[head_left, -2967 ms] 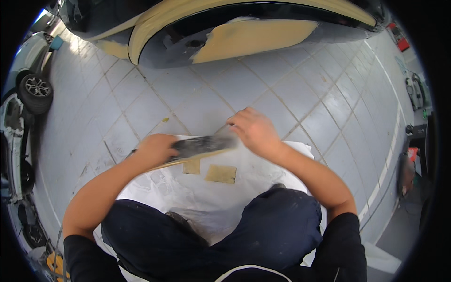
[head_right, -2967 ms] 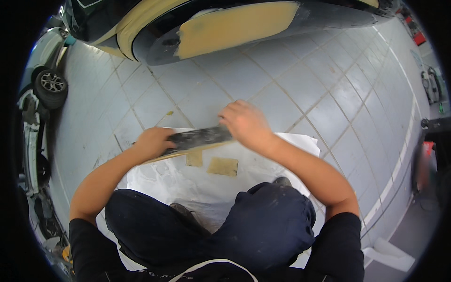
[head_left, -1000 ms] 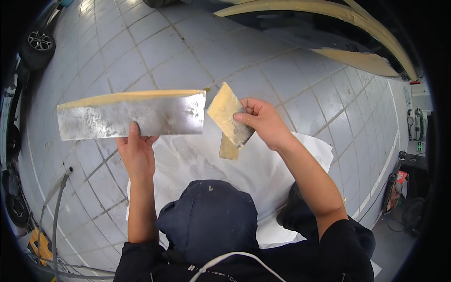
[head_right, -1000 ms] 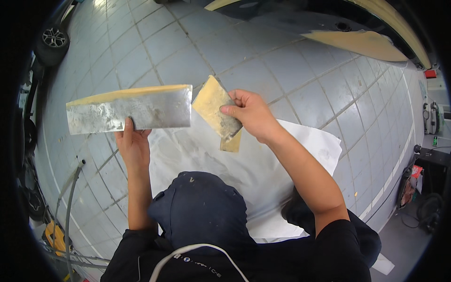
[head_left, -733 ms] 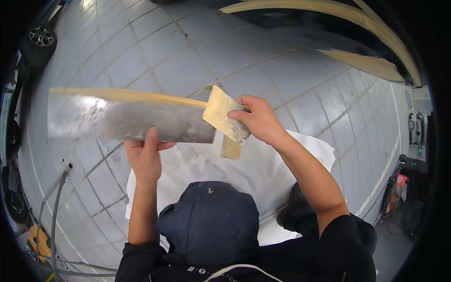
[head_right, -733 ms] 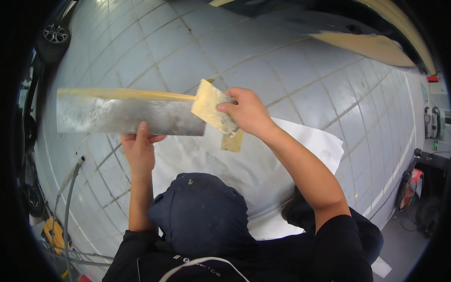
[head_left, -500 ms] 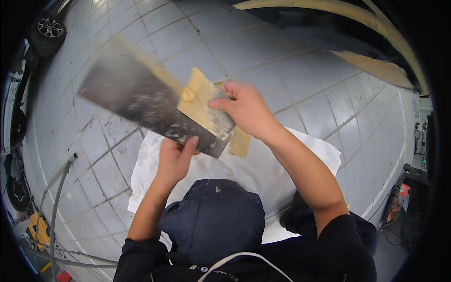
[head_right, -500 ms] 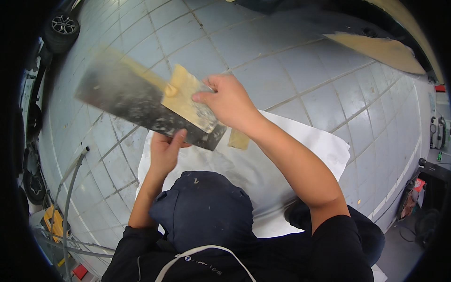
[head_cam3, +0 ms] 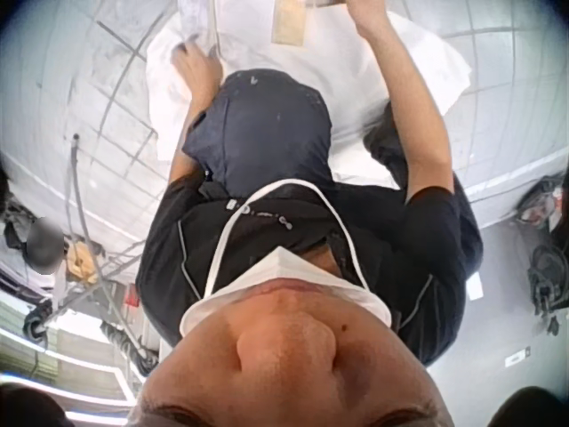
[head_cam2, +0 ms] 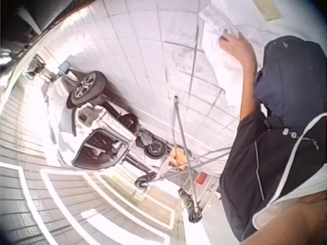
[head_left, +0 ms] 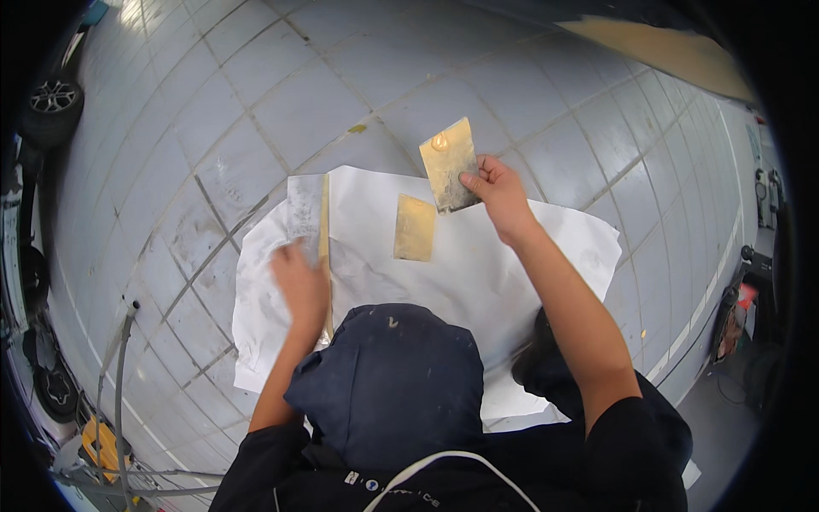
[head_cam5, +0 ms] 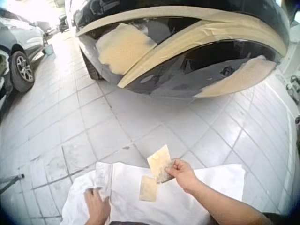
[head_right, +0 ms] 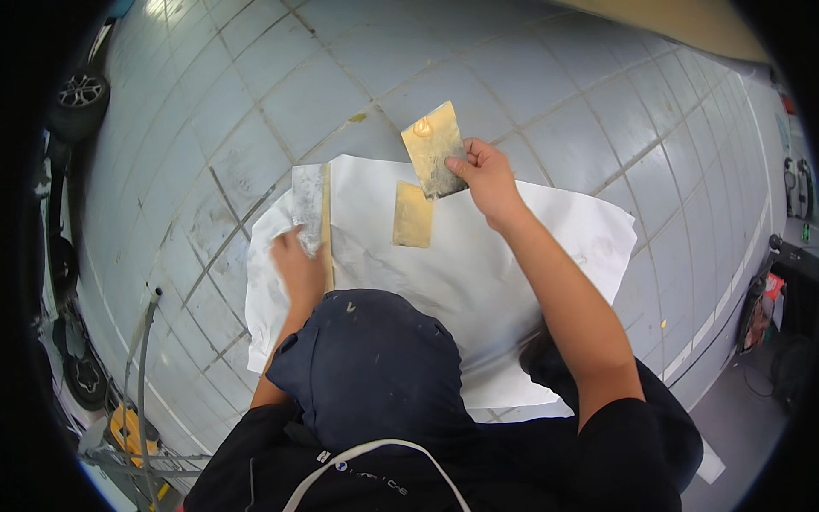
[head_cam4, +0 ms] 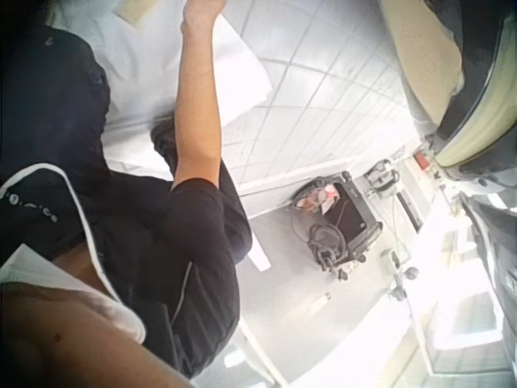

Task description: The person kneels beside a black car and uses a metal spreader to apply beige body filler to the rear bumper. They repeatedly scoop filler from a paper sheet and smooth it onto the surface, then switch to a smaller plastic spreader for finer application.

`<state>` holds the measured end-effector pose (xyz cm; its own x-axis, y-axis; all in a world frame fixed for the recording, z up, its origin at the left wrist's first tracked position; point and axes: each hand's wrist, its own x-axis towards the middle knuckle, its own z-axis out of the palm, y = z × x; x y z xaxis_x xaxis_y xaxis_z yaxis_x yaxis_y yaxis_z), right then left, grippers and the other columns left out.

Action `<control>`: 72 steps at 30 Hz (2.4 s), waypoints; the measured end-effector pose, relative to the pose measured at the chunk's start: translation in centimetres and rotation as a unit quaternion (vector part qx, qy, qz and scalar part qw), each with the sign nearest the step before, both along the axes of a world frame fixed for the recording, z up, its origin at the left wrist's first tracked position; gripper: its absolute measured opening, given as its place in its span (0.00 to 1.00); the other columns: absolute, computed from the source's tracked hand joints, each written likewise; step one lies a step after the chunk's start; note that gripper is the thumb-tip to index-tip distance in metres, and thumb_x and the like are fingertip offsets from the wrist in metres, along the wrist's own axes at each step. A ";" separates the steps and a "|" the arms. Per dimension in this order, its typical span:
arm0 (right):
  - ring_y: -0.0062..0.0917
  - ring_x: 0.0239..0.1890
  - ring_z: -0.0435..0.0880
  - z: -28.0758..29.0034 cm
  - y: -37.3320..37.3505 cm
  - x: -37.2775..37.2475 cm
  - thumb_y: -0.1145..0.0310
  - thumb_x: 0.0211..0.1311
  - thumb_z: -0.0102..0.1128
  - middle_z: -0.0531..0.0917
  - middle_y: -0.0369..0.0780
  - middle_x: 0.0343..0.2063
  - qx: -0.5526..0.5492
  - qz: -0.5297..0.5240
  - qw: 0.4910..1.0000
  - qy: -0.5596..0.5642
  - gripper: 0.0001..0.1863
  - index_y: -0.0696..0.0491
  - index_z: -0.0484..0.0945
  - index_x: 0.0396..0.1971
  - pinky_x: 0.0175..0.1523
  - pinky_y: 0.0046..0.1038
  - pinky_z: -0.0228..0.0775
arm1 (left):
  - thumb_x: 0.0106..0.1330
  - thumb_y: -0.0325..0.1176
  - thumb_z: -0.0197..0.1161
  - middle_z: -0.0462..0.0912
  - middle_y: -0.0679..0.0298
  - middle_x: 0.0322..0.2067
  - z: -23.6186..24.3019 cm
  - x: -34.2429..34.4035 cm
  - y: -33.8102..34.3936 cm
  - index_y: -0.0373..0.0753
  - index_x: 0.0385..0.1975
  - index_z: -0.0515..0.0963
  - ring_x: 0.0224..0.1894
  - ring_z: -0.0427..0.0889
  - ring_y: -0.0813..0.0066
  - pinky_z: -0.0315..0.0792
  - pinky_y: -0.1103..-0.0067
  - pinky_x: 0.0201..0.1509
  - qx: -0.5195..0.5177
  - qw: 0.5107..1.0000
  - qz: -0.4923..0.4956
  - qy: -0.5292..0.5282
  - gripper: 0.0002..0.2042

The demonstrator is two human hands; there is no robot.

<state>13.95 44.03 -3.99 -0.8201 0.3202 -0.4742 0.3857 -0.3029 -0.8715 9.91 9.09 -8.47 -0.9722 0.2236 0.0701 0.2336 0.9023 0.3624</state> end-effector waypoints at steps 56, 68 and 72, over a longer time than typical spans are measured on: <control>0.28 0.56 0.76 17.6 9.3 -4.8 0.65 0.45 0.71 0.81 0.27 0.47 0.794 -0.396 0.345 0.304 0.18 0.30 0.89 0.40 0.56 0.40 0.59 | 0.76 0.19 0.58 0.86 0.61 0.49 13.9 -4.9 18.4 0.32 0.55 0.72 0.51 0.83 0.78 0.75 0.80 0.58 0.548 0.737 -0.250 -0.306 0.11; 0.30 0.57 0.76 9.9 7.1 -5.7 0.74 0.46 0.70 0.80 0.31 0.49 0.779 -0.336 0.466 0.251 0.22 0.36 0.89 0.42 0.57 0.40 0.65 | 0.78 0.24 0.58 0.85 0.62 0.49 15.3 -6.1 19.3 0.32 0.57 0.72 0.50 0.82 0.80 0.73 0.80 0.59 0.559 0.750 -0.251 -0.249 0.11; 0.34 0.57 0.79 9.5 5.3 -2.2 0.82 0.44 0.65 0.81 0.35 0.51 0.592 -0.250 0.693 0.325 0.25 0.43 0.88 0.44 0.56 0.40 0.68 | 0.78 0.25 0.59 0.85 0.62 0.47 17.2 -7.3 20.2 0.32 0.57 0.73 0.48 0.81 0.81 0.73 0.81 0.55 0.557 0.718 -0.304 -0.287 0.12</control>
<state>11.71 49.34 5.50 -0.3826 0.4908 0.7828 -0.1003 0.8202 -0.5632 2.59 29.26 8.72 -0.6597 0.7339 0.1618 -0.0147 -0.2279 0.9736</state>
